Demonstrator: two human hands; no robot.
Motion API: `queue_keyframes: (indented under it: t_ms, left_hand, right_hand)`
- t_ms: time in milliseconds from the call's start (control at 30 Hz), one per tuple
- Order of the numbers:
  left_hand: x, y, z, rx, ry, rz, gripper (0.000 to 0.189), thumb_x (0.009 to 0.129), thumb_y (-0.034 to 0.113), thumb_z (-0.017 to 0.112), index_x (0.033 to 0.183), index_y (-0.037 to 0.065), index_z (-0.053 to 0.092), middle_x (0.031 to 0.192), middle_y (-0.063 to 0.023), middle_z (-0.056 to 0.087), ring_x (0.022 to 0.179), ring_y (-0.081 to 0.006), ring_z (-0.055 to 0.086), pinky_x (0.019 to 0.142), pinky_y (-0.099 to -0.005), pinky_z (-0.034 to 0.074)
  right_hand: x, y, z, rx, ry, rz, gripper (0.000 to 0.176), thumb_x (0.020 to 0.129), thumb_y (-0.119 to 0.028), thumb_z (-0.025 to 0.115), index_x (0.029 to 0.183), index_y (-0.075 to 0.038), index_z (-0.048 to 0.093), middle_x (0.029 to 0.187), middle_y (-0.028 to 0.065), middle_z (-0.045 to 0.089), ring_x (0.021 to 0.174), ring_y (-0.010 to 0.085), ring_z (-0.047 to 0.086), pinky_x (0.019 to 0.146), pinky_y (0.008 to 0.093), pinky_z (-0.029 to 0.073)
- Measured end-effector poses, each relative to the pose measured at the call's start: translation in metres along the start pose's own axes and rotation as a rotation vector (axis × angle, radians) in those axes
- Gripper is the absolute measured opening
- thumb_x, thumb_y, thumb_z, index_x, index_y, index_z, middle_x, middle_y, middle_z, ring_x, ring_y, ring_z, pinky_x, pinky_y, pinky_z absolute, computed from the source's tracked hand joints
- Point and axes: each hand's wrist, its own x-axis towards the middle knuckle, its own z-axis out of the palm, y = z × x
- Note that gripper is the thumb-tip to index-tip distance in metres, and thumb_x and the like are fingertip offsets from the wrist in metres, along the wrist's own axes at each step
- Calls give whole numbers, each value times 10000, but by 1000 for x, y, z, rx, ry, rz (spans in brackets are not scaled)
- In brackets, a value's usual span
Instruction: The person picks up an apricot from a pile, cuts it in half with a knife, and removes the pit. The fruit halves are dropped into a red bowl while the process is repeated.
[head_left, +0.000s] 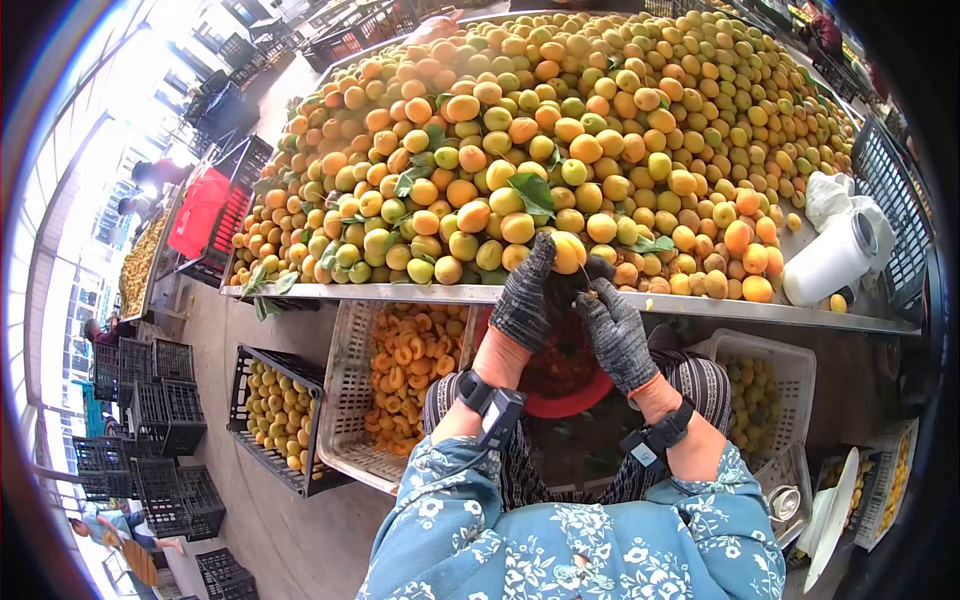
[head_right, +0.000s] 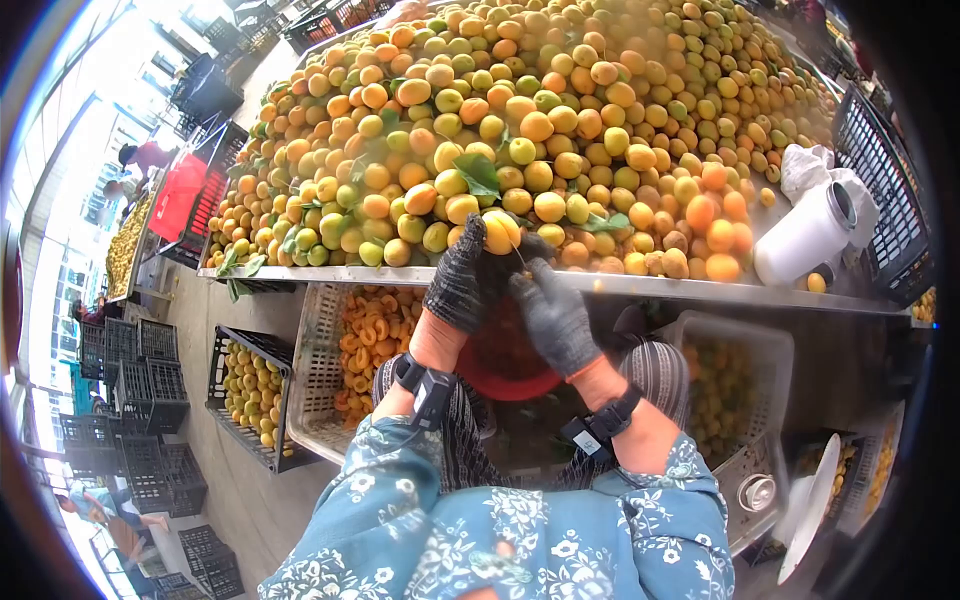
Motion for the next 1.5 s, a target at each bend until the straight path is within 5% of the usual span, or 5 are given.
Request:
queue_keyframes:
  t_ms: [367, 633, 867, 1333, 1500]
  left_hand:
    - [12, -5, 1, 448, 10, 205, 411, 895, 313, 622, 1178, 21, 557, 1033, -55, 607, 976, -155, 589, 879, -287, 468]
    - [15, -22, -7, 139, 323, 129, 371, 956, 358, 558, 1155, 45, 576, 1027, -54, 624, 910, -169, 599, 842, -308, 499]
    - [26, -26, -37, 476, 248, 175, 363, 933, 388, 591, 1126, 80, 589, 980, -14, 633, 910, -141, 602, 813, -299, 505]
    - [10, -19, 9, 15, 271, -90, 432, 897, 425, 632, 1164, 91, 577, 1021, -38, 625, 894, -153, 597, 787, -299, 524]
    - [21, -21, -10, 560, 198, 269, 295, 924, 263, 617, 1137, 64, 573, 1005, -28, 616, 906, -134, 589, 803, -289, 507]
  right_hand:
    - [1, -19, -9, 84, 34, -34, 329, 944, -202, 560, 1176, 31, 578, 881, 126, 660, 809, 206, 619, 725, 316, 490]
    - [1, -24, -3, 162, 33, 77, 365, 933, -212, 551, 1225, 7, 553, 908, 198, 670, 847, 297, 652, 755, 358, 491]
    - [1, -27, -15, -329, -49, 15, 419, 925, -210, 578, 1290, -12, 525, 1015, 227, 655, 974, 324, 643, 850, 365, 490]
    - [6, -11, -9, -223, 135, -55, 347, 903, -304, 588, 1138, -50, 617, 821, 237, 622, 778, 396, 601, 681, 467, 468]
    - [3, -10, -12, -369, 137, -200, 339, 900, -308, 589, 1145, -75, 618, 794, 221, 609, 750, 395, 595, 654, 469, 464]
